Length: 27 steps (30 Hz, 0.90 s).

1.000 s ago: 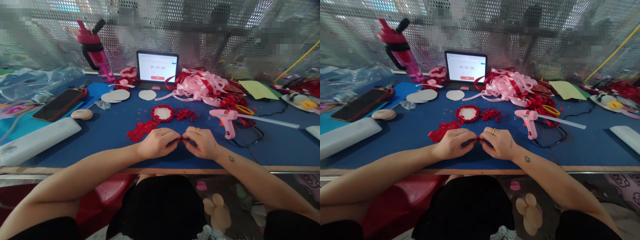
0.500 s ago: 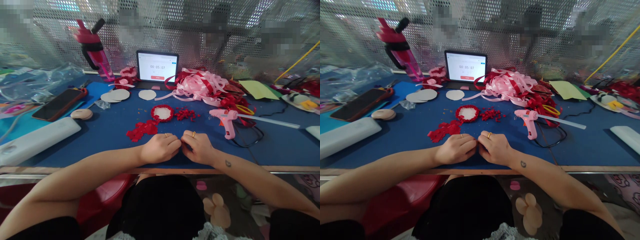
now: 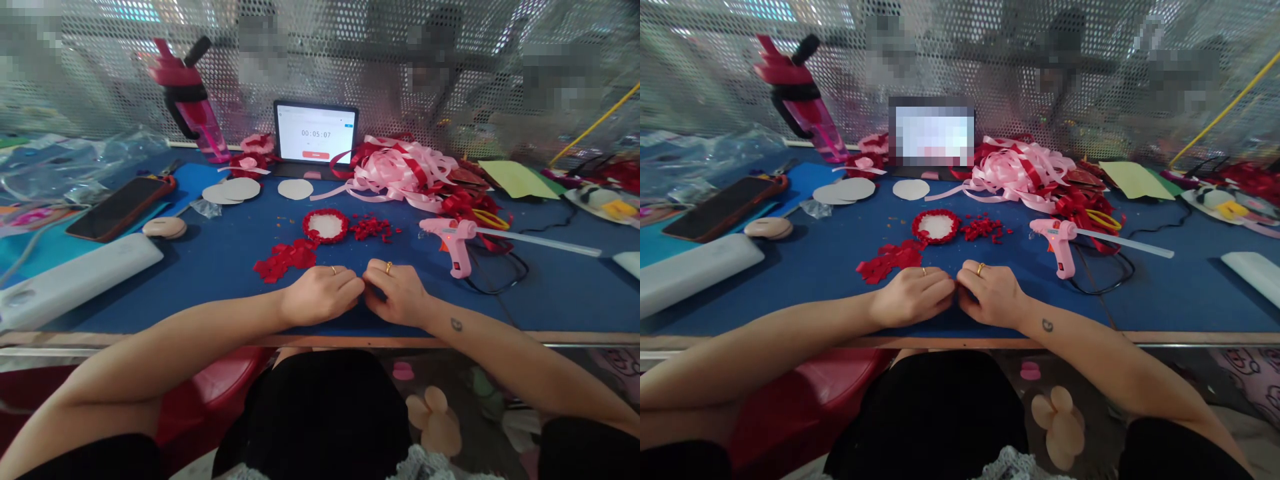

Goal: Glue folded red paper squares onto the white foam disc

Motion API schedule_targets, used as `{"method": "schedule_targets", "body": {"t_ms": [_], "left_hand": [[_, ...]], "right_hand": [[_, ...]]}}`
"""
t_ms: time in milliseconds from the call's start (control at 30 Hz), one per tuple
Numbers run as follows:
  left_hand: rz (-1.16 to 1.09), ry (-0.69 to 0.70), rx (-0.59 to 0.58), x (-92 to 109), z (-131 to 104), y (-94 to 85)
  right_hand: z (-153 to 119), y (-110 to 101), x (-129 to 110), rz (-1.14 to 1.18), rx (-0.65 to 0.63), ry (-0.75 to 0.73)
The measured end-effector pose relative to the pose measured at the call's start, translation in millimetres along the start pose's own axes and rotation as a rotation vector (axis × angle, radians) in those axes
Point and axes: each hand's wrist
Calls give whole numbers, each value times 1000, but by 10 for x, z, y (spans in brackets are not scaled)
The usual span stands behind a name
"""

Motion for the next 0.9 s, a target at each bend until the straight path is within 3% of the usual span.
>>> {"method": "schedule_targets", "body": {"t_ms": [100, 200, 700, 800, 900], "left_hand": [[-120, -211, 60, -44, -22, 23], [-187, -308, 128, -72, -30, 31], [-201, -351, 129, -124, -20, 46], [-183, -395, 102, -163, -47, 63], [-186, -442, 66, -193, -67, 65]], "right_hand": [[25, -44, 28, 86, -32, 101], [38, -68, 46, 112, -16, 152], [28, -93, 94, 109, 71, 148], [33, -97, 157, 110, 135, 248], [40, -102, 285, 68, 193, 454]]}}
Point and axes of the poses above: each hand's wrist, its own z-axis towards the middle knuckle, its own y-axis out of the palm, x = y × z, and after that the axes turned 14 degrees about x, right-handed
